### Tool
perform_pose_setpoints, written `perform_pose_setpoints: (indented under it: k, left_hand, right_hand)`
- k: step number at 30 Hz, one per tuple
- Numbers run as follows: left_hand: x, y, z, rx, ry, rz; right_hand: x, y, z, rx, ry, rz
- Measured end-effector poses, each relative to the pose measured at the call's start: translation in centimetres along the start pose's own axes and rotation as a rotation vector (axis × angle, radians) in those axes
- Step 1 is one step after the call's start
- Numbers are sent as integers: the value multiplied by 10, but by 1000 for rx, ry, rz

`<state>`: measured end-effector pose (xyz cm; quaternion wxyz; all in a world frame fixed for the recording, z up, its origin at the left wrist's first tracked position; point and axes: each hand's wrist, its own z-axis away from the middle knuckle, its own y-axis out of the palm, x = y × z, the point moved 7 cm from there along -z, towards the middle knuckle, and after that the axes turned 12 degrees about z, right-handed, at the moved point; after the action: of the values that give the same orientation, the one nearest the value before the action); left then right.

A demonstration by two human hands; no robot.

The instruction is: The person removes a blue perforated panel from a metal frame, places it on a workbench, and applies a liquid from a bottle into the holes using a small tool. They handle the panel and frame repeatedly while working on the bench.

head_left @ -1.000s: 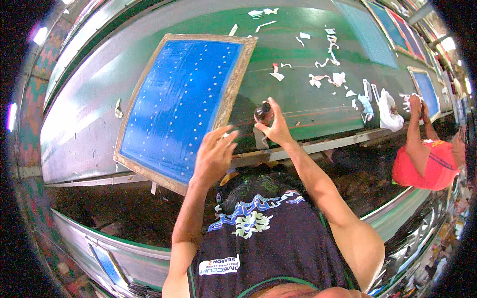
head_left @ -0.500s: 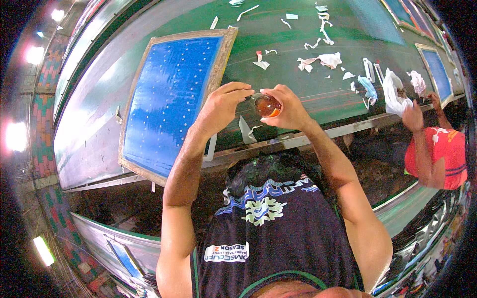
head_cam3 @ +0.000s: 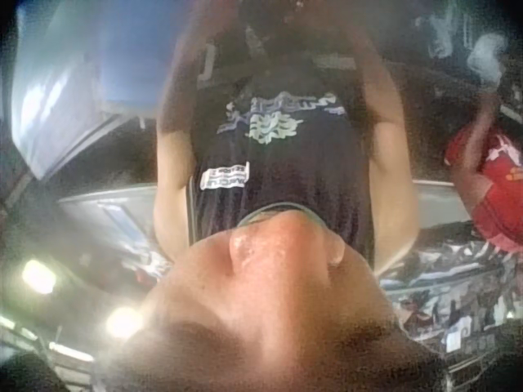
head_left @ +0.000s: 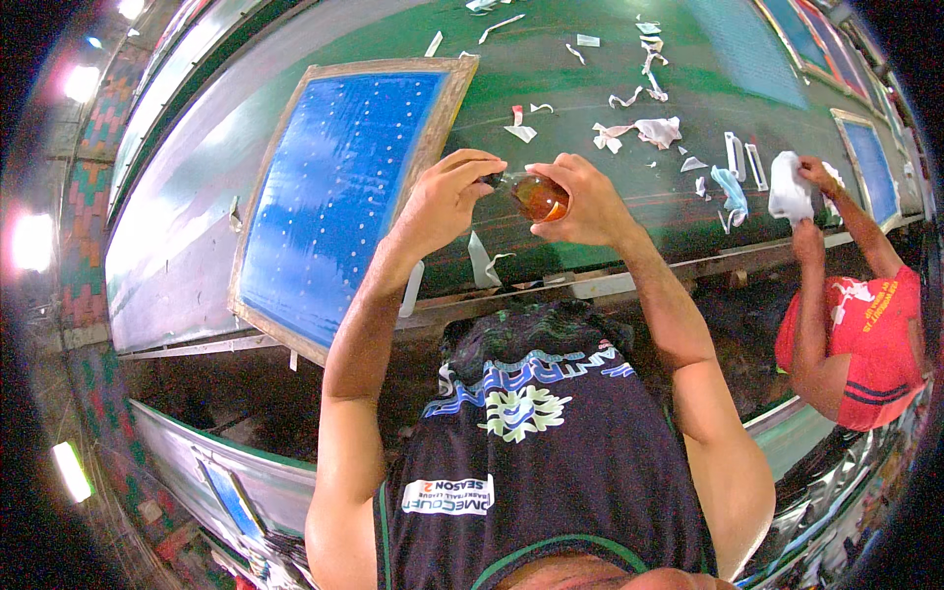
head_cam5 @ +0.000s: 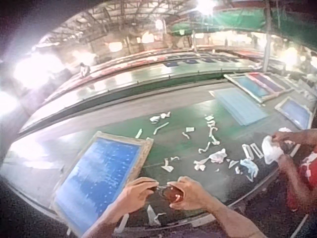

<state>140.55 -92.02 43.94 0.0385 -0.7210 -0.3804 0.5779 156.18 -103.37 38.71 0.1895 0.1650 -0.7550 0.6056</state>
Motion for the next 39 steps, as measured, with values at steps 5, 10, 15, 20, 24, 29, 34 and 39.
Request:
perform_pose_setpoints:
  k: [5,10,15,20,24,29,34,39]
  left_hand:
    - [-4,24,4,92,75,-203]
    - [11,50,-2,182,169,-361]
    - [24,59,-13,150,211,-491]
    - [23,76,-36,210,93,-854]
    - [36,65,-64,35,-151,-692]
    - [93,29,-55,-195,-97,-344]
    - [228,48,35,-243,-829,723]
    - [255,81,77,-258,-869,1158]
  right_hand:
    - [-10,32,3,-135,-49,-158]
    - [-24,70,8,-243,39,-306]
    - [-31,85,15,-386,128,-225]
    - [-41,95,13,-565,219,-151]
    - [-55,104,19,-601,346,-229]
    - [-53,94,34,-674,332,-134]
    - [-70,89,43,-624,390,-31]
    - [-75,91,47,-545,353,-99]
